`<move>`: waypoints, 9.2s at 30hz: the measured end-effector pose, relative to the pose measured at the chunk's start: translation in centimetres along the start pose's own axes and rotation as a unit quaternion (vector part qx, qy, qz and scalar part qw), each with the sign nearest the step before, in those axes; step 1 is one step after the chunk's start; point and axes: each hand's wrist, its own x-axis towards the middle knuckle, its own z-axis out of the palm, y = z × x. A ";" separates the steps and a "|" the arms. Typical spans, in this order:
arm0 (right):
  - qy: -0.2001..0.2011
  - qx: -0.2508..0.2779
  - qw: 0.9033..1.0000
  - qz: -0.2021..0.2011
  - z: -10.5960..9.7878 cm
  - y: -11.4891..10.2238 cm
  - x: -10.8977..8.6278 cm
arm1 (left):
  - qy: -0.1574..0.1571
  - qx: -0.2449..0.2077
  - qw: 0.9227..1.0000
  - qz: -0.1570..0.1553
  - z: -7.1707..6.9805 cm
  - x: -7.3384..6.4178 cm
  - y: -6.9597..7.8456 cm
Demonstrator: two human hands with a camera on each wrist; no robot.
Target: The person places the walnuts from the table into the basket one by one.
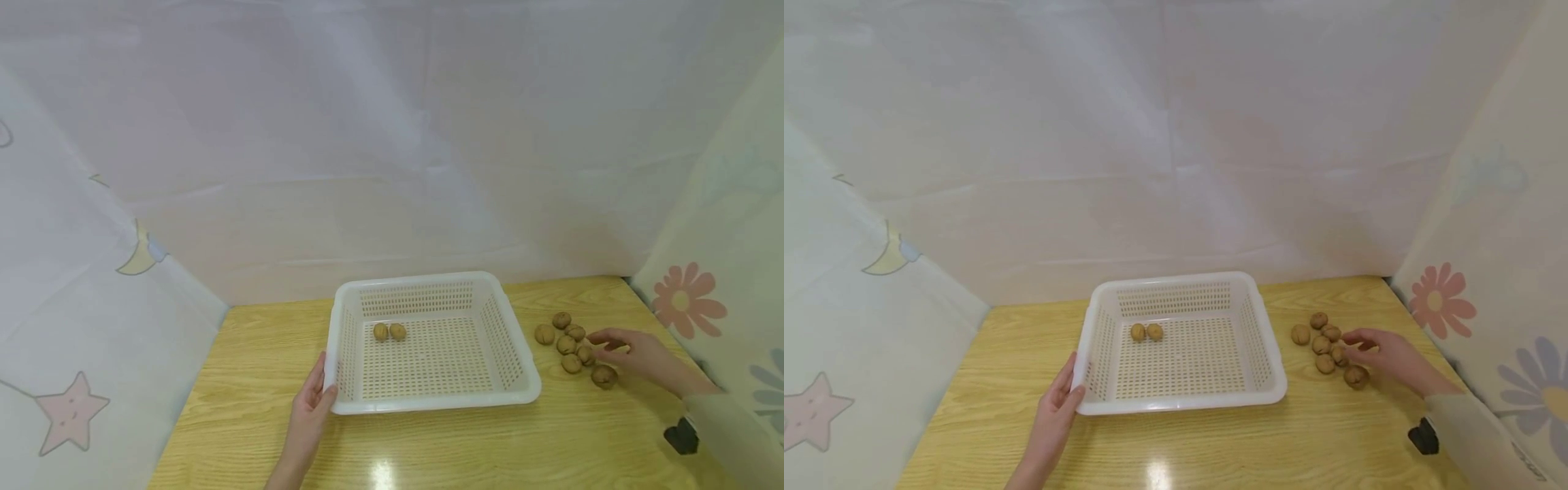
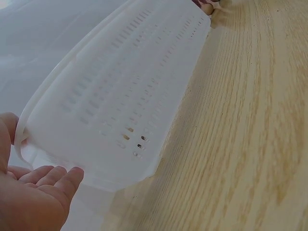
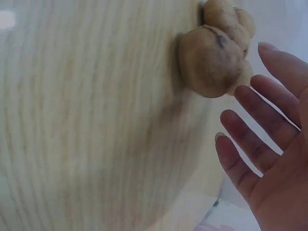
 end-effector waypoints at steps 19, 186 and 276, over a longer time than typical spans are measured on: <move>-0.011 -0.002 1.000 0.006 1.4 1.5 1.2 | 0.003 0.004 1.000 0.009 -0.1 0.0 -0.2; 0.013 0.007 0.997 -0.075 -2.1 -8.5 4.4 | 0.007 0.007 1.000 -0.003 -0.1 0.1 0.0; -0.015 0.043 0.997 -0.066 -2.0 -15.0 7.1 | 0.004 0.003 1.000 -0.008 -0.2 0.0 0.2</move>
